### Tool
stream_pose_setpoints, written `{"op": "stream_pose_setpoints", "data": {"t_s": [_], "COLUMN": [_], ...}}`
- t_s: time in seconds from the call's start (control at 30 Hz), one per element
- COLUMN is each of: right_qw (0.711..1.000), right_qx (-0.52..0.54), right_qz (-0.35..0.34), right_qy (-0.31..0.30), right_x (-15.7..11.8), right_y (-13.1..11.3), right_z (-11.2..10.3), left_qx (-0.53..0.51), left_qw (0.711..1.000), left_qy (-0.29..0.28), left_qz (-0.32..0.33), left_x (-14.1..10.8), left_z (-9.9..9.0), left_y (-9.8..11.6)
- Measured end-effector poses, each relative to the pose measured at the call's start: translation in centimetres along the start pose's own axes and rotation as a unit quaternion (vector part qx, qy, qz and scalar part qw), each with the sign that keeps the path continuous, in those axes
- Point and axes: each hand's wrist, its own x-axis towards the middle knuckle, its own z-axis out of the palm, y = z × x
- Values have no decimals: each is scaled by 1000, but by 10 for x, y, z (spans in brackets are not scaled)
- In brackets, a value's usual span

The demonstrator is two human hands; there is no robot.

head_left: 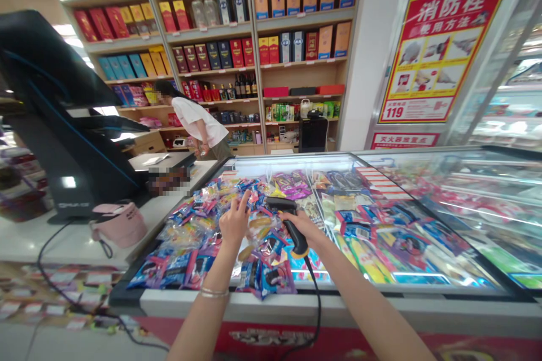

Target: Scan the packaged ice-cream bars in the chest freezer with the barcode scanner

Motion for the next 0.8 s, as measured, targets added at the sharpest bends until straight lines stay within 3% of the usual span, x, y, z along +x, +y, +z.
{"op": "stream_pose_setpoints", "data": {"t_s": [0.1,0.2,0.33,0.5,0.57,0.7,0.8], "right_qw": [1000,1000,999,1000,1000,1000,999], "right_qx": [14,29,26,12,8,0,-18], "right_qz": [-6,-10,-18,-26,-26,-28,-37], "right_qy": [-1,0,18,6,1,-5,-10], "right_x": [0,0,1,2,2,2,2], "right_y": [1,1,0,0,1,1,1], "right_z": [0,0,1,-1,-1,-1,0], "left_qx": [-37,-136,-322,-482,-545,-693,-738], "left_qw": [999,986,927,845,800,660,600], "left_qy": [13,57,57,24,23,-19,-44], "left_qz": [-12,-78,-182,-231,-249,-290,-305], "left_x": [0,3,9,13,13,13,13], "left_z": [-1,-3,1,18,22,19,14], "left_y": [2,2,-6,-16,-15,-8,-4]}}
